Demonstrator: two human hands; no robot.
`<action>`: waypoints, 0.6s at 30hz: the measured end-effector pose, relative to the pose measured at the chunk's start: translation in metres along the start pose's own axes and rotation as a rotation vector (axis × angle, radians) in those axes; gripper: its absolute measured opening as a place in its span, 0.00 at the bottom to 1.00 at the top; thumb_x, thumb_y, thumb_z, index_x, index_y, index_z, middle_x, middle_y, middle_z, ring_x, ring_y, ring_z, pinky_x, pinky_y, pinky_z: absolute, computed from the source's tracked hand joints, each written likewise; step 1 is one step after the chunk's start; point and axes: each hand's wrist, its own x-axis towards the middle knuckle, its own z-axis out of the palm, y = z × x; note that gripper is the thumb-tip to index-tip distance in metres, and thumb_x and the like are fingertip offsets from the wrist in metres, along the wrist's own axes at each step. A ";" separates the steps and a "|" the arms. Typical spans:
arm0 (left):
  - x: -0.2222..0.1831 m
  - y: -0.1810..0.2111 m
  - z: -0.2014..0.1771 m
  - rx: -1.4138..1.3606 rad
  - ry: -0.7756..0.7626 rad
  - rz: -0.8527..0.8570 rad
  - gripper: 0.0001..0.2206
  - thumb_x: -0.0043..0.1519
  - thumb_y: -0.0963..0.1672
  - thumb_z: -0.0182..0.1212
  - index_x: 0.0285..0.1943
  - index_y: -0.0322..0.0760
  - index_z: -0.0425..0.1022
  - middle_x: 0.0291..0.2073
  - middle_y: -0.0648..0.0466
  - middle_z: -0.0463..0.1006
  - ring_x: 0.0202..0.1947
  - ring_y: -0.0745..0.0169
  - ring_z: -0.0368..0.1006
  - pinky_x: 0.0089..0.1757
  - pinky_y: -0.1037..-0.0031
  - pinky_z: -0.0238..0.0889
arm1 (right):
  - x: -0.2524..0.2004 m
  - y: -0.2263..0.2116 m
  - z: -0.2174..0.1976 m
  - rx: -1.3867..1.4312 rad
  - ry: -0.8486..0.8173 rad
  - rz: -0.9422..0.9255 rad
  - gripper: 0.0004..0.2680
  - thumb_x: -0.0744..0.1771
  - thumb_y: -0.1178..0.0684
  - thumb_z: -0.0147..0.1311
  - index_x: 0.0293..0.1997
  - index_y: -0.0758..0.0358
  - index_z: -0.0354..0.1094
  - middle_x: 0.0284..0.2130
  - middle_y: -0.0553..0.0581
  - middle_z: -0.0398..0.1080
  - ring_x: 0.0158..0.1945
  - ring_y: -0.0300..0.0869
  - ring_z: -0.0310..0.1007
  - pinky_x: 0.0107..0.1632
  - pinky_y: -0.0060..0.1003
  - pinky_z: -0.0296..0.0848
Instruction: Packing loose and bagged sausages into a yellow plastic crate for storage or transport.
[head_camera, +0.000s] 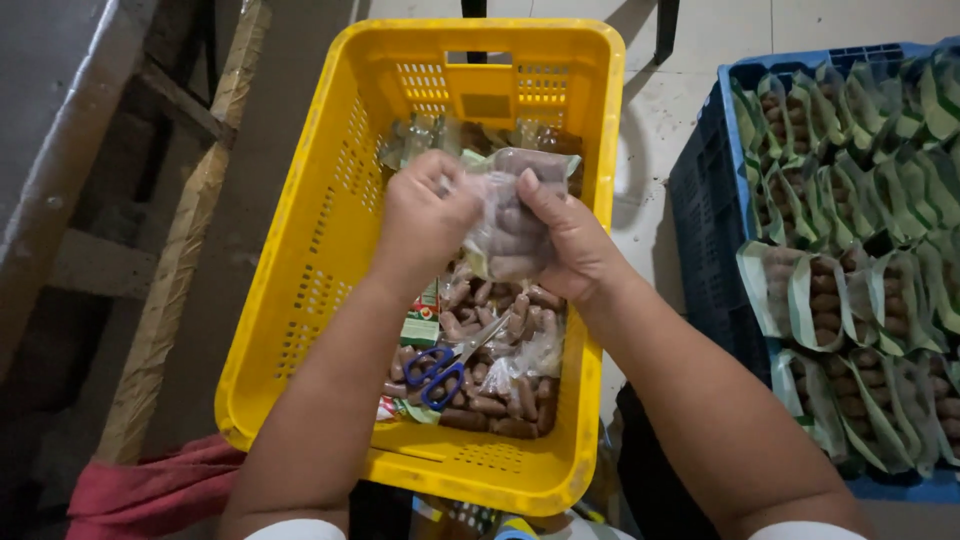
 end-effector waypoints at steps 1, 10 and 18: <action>-0.002 0.004 0.001 -0.210 -0.009 -0.086 0.08 0.54 0.38 0.66 0.30 0.37 0.69 0.17 0.56 0.72 0.18 0.74 0.66 0.20 0.82 0.56 | 0.002 0.001 -0.003 0.013 0.028 0.032 0.11 0.64 0.42 0.66 0.41 0.52 0.71 0.34 0.53 0.79 0.38 0.50 0.83 0.42 0.58 0.83; -0.057 0.070 -0.090 0.189 0.175 -0.195 0.15 0.51 0.43 0.76 0.41 0.35 0.76 0.29 0.49 0.74 0.29 0.64 0.72 0.27 0.76 0.66 | -0.012 -0.015 0.024 0.108 0.204 0.066 0.17 0.61 0.41 0.69 0.41 0.64 0.70 0.36 0.58 0.78 0.42 0.50 0.81 0.49 0.51 0.82; -0.190 0.147 -0.211 0.829 0.420 -0.525 0.14 0.58 0.48 0.73 0.44 0.37 0.78 0.35 0.51 0.77 0.35 0.59 0.71 0.35 0.67 0.61 | -0.011 -0.020 0.009 0.251 -0.135 0.028 0.12 0.64 0.37 0.60 0.32 0.52 0.70 0.23 0.46 0.66 0.27 0.37 0.68 0.32 0.35 0.70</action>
